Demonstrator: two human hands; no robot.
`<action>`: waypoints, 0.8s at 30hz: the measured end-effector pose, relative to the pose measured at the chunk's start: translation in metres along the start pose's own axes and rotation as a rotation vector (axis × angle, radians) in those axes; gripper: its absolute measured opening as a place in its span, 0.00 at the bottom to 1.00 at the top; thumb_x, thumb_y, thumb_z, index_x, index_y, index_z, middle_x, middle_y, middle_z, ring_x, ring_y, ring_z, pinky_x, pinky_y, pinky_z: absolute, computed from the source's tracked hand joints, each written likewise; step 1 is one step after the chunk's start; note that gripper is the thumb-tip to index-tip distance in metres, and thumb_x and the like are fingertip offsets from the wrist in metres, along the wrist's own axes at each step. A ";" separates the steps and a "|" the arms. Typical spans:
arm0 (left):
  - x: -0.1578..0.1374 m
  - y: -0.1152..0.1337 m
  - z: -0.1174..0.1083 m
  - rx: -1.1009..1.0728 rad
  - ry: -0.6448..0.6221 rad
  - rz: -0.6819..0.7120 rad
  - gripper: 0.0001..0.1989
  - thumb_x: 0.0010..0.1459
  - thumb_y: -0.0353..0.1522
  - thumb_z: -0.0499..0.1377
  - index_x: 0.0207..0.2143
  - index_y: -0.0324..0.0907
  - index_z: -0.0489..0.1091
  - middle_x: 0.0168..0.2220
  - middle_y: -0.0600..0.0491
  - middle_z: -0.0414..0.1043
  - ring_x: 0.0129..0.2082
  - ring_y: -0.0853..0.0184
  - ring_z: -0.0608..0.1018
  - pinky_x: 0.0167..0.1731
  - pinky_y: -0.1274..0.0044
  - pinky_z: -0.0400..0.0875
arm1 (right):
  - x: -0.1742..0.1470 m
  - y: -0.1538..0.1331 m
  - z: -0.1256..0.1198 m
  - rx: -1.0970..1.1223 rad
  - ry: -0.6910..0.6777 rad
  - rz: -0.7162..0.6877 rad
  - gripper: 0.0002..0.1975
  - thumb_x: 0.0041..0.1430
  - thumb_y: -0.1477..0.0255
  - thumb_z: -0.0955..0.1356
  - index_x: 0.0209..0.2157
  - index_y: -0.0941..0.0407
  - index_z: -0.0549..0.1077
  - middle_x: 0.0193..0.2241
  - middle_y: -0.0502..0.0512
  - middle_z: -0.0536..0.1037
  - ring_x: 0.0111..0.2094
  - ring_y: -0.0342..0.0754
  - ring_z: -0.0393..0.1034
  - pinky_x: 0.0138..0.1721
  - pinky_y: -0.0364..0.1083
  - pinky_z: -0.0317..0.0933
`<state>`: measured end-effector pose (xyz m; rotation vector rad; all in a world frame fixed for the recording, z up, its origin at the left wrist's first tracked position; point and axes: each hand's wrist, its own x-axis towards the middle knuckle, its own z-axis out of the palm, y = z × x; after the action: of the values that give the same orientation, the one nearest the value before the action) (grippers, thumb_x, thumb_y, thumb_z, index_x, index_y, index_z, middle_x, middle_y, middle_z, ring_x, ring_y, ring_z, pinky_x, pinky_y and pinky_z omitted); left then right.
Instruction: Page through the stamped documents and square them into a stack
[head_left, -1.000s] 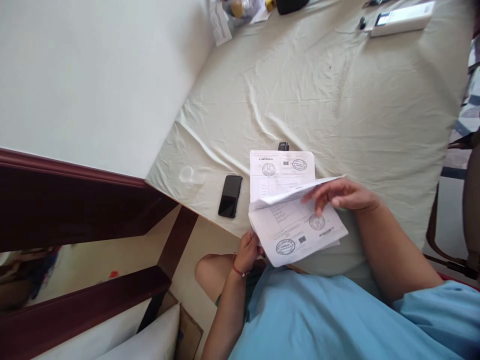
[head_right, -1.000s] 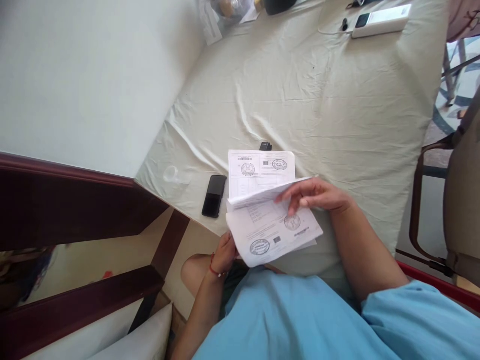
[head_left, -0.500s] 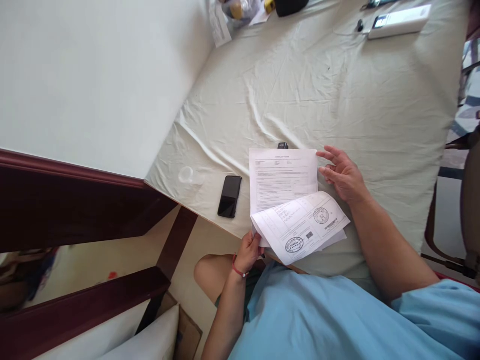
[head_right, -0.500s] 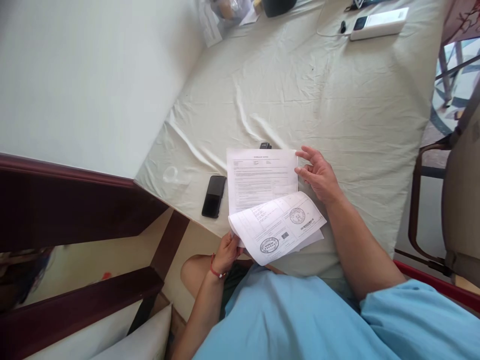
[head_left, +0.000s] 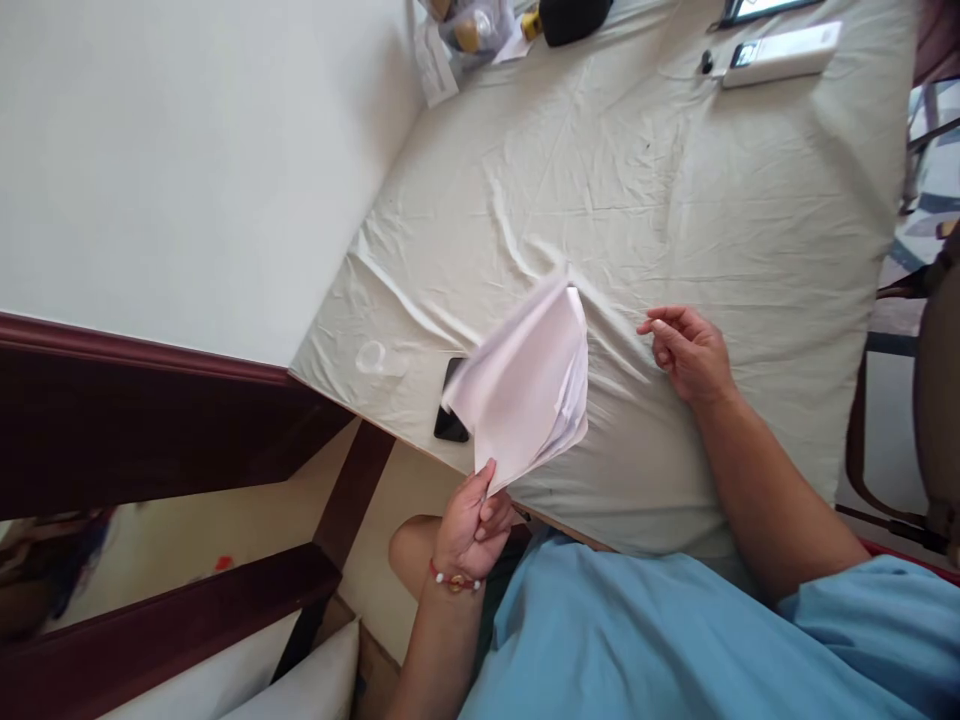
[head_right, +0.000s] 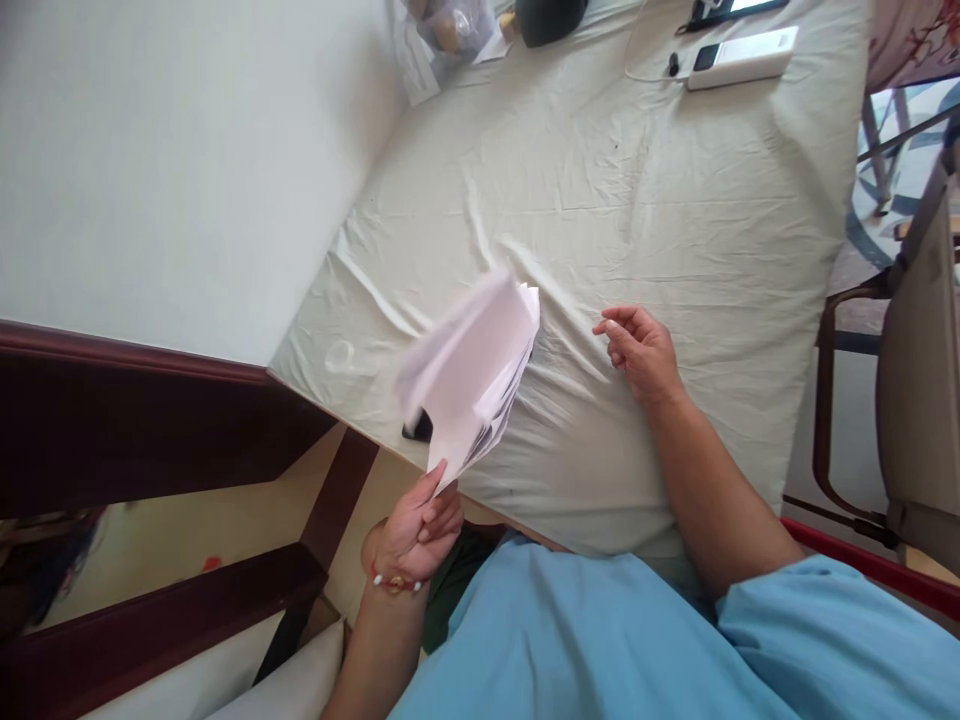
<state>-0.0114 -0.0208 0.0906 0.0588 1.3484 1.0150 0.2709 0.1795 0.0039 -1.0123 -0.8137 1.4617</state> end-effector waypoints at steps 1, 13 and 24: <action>-0.002 0.001 0.002 0.018 0.012 0.018 0.26 0.56 0.42 0.73 0.23 0.44 0.57 0.11 0.66 0.53 0.09 0.82 0.50 0.10 0.87 0.48 | -0.001 -0.001 0.000 -0.019 -0.028 0.048 0.16 0.54 0.59 0.79 0.38 0.53 0.78 0.33 0.52 0.82 0.19 0.38 0.57 0.16 0.41 0.50; -0.001 -0.031 0.012 0.481 0.163 0.284 0.36 0.46 0.67 0.68 0.27 0.44 0.63 0.13 0.63 0.58 0.13 0.77 0.57 0.13 0.83 0.46 | -0.010 0.004 0.001 0.146 -0.472 0.387 0.28 0.52 0.51 0.81 0.48 0.55 0.82 0.43 0.59 0.87 0.42 0.53 0.84 0.42 0.48 0.79; 0.026 -0.042 -0.004 0.923 0.030 0.434 0.30 0.63 0.60 0.59 0.39 0.41 0.75 0.31 0.48 0.81 0.29 0.63 0.81 0.31 0.75 0.74 | -0.018 0.009 0.011 0.191 -0.250 0.532 0.24 0.44 0.67 0.85 0.44 0.55 0.82 0.42 0.61 0.87 0.43 0.60 0.84 0.46 0.57 0.81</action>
<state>0.0064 -0.0316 0.0452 1.0642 1.7757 0.6551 0.2576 0.1613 0.0028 -0.9521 -0.5825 2.1107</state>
